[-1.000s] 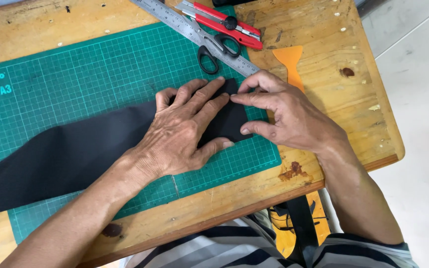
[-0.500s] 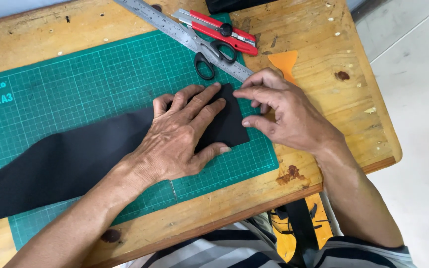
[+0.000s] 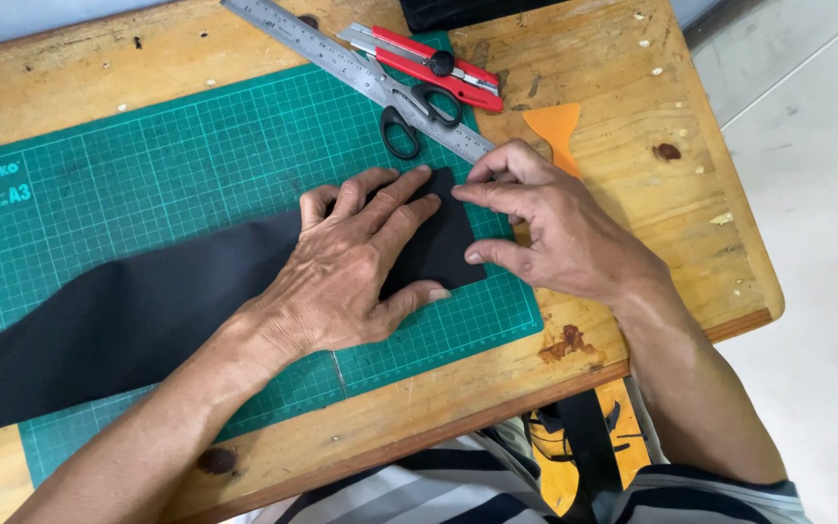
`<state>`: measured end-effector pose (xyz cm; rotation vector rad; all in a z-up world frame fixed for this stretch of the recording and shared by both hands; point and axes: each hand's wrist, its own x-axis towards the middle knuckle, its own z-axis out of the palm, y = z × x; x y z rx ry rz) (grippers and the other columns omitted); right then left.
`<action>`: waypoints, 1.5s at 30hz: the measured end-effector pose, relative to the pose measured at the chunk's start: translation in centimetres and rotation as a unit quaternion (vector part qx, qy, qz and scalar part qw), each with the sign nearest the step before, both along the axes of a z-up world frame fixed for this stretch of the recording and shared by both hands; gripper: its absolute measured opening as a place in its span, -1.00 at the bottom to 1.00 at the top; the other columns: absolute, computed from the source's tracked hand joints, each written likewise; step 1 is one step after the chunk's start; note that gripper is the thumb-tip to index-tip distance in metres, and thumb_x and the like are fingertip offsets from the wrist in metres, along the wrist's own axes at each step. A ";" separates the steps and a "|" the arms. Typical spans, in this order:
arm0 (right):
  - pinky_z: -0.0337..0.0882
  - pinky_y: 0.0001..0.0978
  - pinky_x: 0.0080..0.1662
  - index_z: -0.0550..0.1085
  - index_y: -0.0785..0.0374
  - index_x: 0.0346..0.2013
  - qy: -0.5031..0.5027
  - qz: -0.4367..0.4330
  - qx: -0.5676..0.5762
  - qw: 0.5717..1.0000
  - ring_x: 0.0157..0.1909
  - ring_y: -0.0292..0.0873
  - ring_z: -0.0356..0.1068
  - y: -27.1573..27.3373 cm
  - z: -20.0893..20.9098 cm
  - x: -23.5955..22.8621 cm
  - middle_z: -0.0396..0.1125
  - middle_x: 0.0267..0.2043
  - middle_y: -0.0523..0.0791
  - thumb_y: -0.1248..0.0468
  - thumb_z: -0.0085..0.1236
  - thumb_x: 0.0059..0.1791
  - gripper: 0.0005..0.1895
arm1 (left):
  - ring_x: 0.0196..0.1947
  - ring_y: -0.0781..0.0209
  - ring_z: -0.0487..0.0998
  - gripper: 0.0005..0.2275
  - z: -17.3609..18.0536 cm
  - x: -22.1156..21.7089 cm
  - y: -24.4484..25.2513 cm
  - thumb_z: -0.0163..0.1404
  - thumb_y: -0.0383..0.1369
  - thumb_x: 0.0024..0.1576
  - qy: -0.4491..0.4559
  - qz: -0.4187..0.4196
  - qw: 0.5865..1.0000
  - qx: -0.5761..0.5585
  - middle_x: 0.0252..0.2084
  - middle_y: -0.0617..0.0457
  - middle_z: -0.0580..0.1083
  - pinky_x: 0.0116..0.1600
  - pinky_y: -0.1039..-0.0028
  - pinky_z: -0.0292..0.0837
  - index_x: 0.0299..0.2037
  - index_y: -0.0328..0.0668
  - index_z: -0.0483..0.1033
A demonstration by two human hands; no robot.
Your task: Measuring and cutting strips of black material using a ruler and utility knife on a cutting mat
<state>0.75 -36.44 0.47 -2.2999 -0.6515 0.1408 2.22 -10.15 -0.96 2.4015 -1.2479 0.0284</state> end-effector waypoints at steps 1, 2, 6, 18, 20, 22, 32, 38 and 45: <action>0.35 -0.27 0.14 0.52 0.29 0.18 -0.004 0.003 -0.002 1.000 0.19 -0.08 0.26 0.0 -0.1 0.0 0.22 0.10 -0.05 0.19 0.40 -0.10 -0.43 | 0.40 -0.25 0.20 -0.30 0.0 0.0 0.0 0.02 0.12 0.20 0.003 0.000 1.000 0.000 0.52 -0.17 0.16 0.20 -0.08 0.09 0.38 -0.27 0.28; 0.35 -0.27 0.14 0.52 0.29 0.18 -0.003 0.003 -0.002 1.000 0.19 -0.08 0.26 0.0 0.0 0.0 0.22 0.10 -0.05 0.19 0.40 -0.10 -0.43 | 0.40 -0.25 0.20 -0.30 -0.1 0.0 0.0 0.02 0.12 0.20 0.004 -0.001 1.000 0.000 0.52 -0.17 0.16 0.20 -0.08 0.09 0.38 -0.27 0.28; 0.38 -0.28 0.11 0.52 0.30 0.18 0.004 -0.002 -0.010 1.000 0.18 -0.08 0.27 0.1 0.2 -0.1 0.22 0.11 -0.05 0.19 0.41 -0.10 -0.43 | 0.40 -0.24 0.20 -0.30 -0.3 -0.1 0.1 0.01 0.13 0.22 -0.003 -0.002 1.000 0.000 0.52 -0.16 0.17 0.19 -0.07 0.09 0.39 -0.26 0.28; 0.38 -0.26 0.11 0.51 0.32 0.19 0.002 -0.001 -0.012 1.000 0.17 -0.07 0.25 0.2 0.4 -0.2 0.20 0.12 -0.04 0.19 0.40 -0.09 -0.42 | 0.40 -0.23 0.19 -0.31 -0.1 -0.1 0.0 0.02 0.12 0.22 -0.005 -0.003 1.000 -0.002 0.51 -0.17 0.16 0.20 -0.07 0.09 0.39 -0.28 0.29; 0.39 -0.24 0.09 0.50 0.32 0.20 0.007 -0.002 -0.014 1.000 0.18 -0.06 0.24 0.3 0.6 -0.1 0.19 0.13 -0.04 0.18 0.39 -0.09 -0.41 | 0.40 -0.24 0.19 -0.31 -0.1 -0.1 0.0 0.00 0.12 0.23 -0.007 -0.003 1.000 -0.004 0.51 -0.17 0.16 0.21 -0.08 0.10 0.39 -0.29 0.29; 0.35 -0.12 0.23 0.44 0.40 0.22 -0.027 0.022 -0.011 0.999 0.31 0.03 0.21 0.5 0.9 -0.2 0.15 0.24 0.01 0.24 0.36 -0.07 -0.40 | 0.39 -0.23 0.21 -0.31 -0.2 -0.1 0.0 0.02 0.13 0.21 -0.012 0.002 1.000 -0.005 0.51 -0.17 0.18 0.20 -0.08 0.11 0.37 -0.28 0.31; 0.26 -0.04 0.32 0.44 0.43 0.20 -0.039 0.049 -0.035 0.997 0.35 0.07 0.24 1.0 1.0 -0.4 0.27 0.32 0.04 0.26 0.26 -0.03 -0.47 | 0.41 -0.26 0.17 -0.29 -0.4 -0.1 0.2 -0.01 0.14 0.22 -0.002 0.003 1.000 0.009 0.52 -0.17 0.15 0.22 -0.08 0.06 0.42 -0.26 0.25; 0.28 -0.09 0.31 0.47 0.42 0.18 -0.033 0.033 -0.034 0.998 0.35 0.02 0.26 1.5 1.2 -0.6 0.29 0.31 0.00 0.19 0.38 -0.11 -0.38 | 0.51 -0.29 0.04 -0.32 -0.6 -0.2 1.6 -0.15 0.17 0.27 -0.010 0.010 0.998 0.061 0.57 -0.08 0.06 0.28 -0.20 -0.01 0.49 -0.08 0.18; 0.18 -0.03 0.33 0.50 0.39 0.15 -0.042 0.035 -0.078 0.995 0.37 0.00 0.25 1.3 0.9 -0.6 0.30 0.35 -0.03 0.11 0.35 -0.11 -0.38 | 0.42 -0.27 0.21 -0.51 -0.3 -1.2 5.8 -0.24 0.03 0.38 -0.081 0.032 0.996 0.033 0.50 -0.16 0.20 0.24 -0.10 0.09 0.42 0.06 0.35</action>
